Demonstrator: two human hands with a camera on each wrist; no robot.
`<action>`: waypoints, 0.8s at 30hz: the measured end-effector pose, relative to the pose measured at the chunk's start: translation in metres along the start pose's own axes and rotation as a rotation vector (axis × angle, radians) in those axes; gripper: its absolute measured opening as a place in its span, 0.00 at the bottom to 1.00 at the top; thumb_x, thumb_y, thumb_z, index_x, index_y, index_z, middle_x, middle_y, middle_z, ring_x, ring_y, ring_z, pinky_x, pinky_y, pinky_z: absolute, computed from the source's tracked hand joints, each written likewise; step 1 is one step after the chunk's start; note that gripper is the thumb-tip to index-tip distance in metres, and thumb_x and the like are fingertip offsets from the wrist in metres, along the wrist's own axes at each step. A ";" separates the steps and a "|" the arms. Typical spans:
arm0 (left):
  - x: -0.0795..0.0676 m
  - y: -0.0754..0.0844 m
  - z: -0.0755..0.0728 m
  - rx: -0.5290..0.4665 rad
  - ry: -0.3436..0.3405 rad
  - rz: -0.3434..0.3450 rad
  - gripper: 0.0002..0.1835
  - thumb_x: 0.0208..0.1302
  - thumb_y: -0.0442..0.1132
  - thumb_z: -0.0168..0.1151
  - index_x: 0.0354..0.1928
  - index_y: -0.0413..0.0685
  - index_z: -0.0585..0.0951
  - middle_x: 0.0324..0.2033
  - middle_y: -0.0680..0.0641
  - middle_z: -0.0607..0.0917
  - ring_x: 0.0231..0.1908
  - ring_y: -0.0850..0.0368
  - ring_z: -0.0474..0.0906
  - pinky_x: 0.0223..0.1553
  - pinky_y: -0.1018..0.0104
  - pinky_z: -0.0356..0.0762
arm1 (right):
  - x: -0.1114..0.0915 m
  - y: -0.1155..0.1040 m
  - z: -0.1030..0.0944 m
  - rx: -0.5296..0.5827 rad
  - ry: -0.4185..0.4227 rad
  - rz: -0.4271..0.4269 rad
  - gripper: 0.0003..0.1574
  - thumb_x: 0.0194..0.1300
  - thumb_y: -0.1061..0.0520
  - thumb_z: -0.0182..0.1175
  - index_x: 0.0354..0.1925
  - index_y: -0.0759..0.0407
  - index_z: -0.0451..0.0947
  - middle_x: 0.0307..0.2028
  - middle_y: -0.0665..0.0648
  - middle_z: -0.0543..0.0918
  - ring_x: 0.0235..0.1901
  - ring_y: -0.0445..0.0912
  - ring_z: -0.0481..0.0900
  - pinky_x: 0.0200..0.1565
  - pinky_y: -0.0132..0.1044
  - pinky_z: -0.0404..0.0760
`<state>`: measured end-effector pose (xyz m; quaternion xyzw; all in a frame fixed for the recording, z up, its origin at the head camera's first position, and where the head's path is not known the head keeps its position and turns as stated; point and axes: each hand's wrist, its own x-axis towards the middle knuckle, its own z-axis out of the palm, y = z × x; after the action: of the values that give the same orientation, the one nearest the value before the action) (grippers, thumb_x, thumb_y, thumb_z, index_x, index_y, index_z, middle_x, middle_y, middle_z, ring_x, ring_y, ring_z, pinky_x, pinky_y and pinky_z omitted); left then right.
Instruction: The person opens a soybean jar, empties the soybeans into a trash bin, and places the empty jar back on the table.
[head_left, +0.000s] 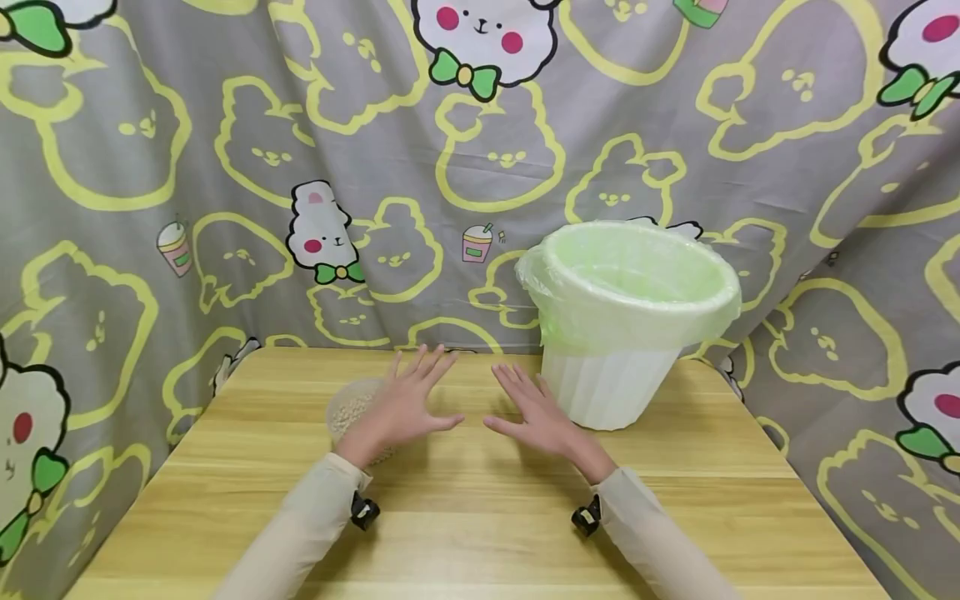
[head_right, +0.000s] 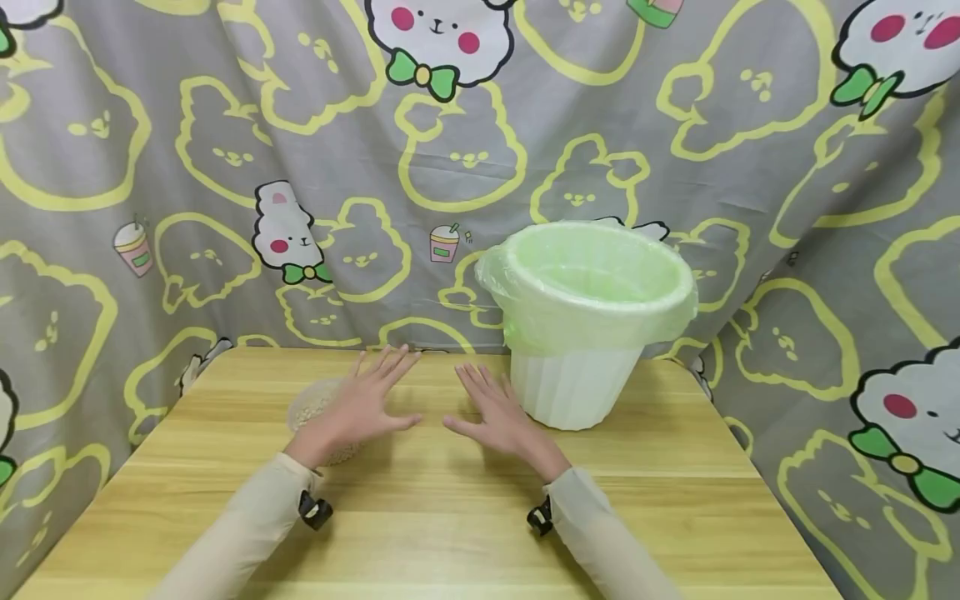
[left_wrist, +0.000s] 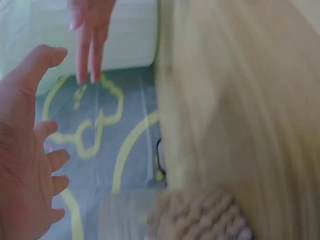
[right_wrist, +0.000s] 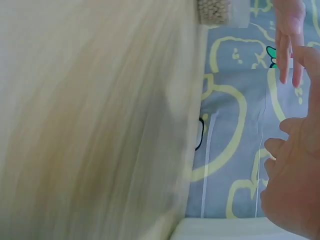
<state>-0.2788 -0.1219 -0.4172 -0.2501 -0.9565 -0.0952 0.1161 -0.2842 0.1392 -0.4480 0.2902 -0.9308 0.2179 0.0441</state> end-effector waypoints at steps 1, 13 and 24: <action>-0.001 -0.004 -0.003 -0.029 0.007 -0.004 0.52 0.51 0.76 0.51 0.73 0.70 0.41 0.73 0.51 0.48 0.73 0.46 0.40 0.69 0.39 0.31 | 0.002 -0.001 0.000 0.033 0.003 0.000 0.53 0.60 0.23 0.42 0.73 0.38 0.34 0.73 0.43 0.40 0.73 0.46 0.34 0.69 0.60 0.35; -0.033 -0.078 -0.034 -0.571 -0.056 -0.129 0.65 0.38 0.61 0.75 0.70 0.80 0.36 0.74 0.51 0.41 0.71 0.37 0.39 0.62 0.28 0.45 | 0.023 -0.027 0.018 0.637 -0.100 0.060 0.49 0.63 0.35 0.54 0.71 0.29 0.35 0.73 0.43 0.44 0.73 0.45 0.40 0.69 0.57 0.48; -0.064 -0.145 -0.011 -0.979 -0.219 -0.081 0.64 0.47 0.36 0.74 0.72 0.70 0.35 0.74 0.46 0.34 0.71 0.38 0.29 0.64 0.30 0.36 | 0.052 -0.056 0.053 0.827 -0.159 0.070 0.62 0.51 0.39 0.68 0.73 0.36 0.41 0.73 0.49 0.52 0.71 0.41 0.49 0.70 0.50 0.48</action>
<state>-0.2951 -0.2779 -0.4416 -0.2464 -0.8152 -0.5103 -0.1197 -0.2934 0.0485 -0.4640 0.2677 -0.7746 0.5515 -0.1555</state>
